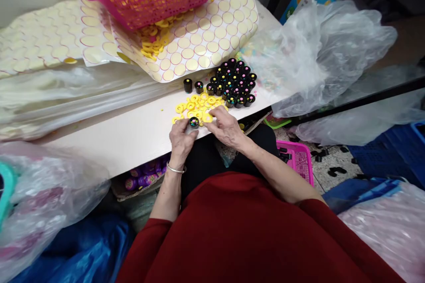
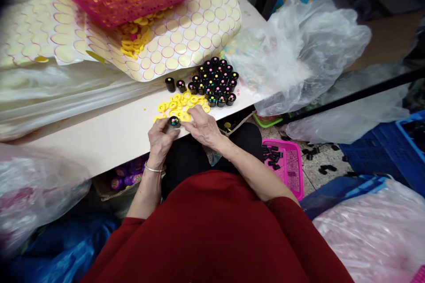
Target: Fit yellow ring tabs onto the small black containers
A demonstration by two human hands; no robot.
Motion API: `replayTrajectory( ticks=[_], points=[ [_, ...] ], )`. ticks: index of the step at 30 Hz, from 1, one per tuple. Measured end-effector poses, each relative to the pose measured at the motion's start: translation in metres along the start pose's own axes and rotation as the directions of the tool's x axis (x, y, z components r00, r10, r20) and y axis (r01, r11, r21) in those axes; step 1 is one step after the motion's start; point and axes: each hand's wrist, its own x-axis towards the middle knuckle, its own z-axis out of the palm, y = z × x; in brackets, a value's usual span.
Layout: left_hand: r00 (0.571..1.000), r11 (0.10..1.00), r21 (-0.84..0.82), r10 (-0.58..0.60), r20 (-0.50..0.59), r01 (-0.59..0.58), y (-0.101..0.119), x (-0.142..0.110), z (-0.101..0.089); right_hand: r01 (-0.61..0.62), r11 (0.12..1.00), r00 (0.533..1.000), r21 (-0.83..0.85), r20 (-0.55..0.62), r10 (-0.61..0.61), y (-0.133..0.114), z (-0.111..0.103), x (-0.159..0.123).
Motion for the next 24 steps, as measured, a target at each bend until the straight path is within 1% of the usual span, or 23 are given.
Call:
replayTrajectory(
  ticks=[1, 3, 5, 8, 10, 13, 17, 20, 22, 24],
  points=[
    [0.999, 0.994, -0.108, -0.037, -0.012, 0.036, 0.001, 0.000, -0.002, 0.068, 0.997, 0.998, 0.025, 0.014, -0.068, -0.002, 0.001, 0.002],
    [0.987, 0.942, -0.315, -0.145, -0.068, 0.117, 0.005, 0.001, -0.006, 0.162, 0.986, 0.985, 0.028, 0.058, -0.163, -0.006, 0.004, 0.007],
    [0.962, 0.876, -0.443, -0.257, -0.095, 0.190, 0.012, 0.004, -0.008, 0.190, 0.982, 0.977, -0.008, 0.103, -0.189, -0.009, 0.007, 0.013],
    [0.933, 0.810, -0.515, -0.356, -0.051, 0.280, 0.020, 0.009, -0.006, 0.180, 0.982, 0.969, -0.063, 0.181, -0.166, -0.012, 0.008, 0.020],
    [0.924, 0.786, -0.534, -0.382, -0.020, 0.313, 0.022, 0.011, -0.004, 0.166, 0.983, 0.963, -0.085, 0.228, -0.143, -0.015, 0.007, 0.023],
    [0.917, 0.781, -0.529, -0.398, -0.012, 0.332, 0.021, 0.013, 0.000, 0.149, 0.985, 0.955, -0.089, 0.271, -0.120, -0.020, 0.006, 0.025],
    [0.928, 0.795, -0.508, -0.371, 0.027, 0.332, 0.021, 0.011, 0.002, 0.117, 0.992, 0.951, -0.048, 0.292, -0.098, -0.025, 0.008, 0.027],
    [0.940, 0.821, -0.479, -0.339, 0.028, 0.310, 0.022, 0.010, 0.004, 0.073, 0.996, 0.956, 0.050, 0.282, -0.084, -0.024, 0.012, 0.026],
    [0.953, 0.856, -0.436, -0.303, 0.010, 0.277, 0.022, 0.010, 0.005, 0.032, 0.988, 0.966, 0.154, 0.250, -0.070, -0.022, 0.014, 0.024],
    [0.963, 0.892, -0.378, -0.268, 0.001, 0.249, 0.020, 0.010, 0.006, -0.032, 0.958, 0.980, 0.287, 0.199, -0.026, -0.021, 0.017, 0.021]
  ],
)
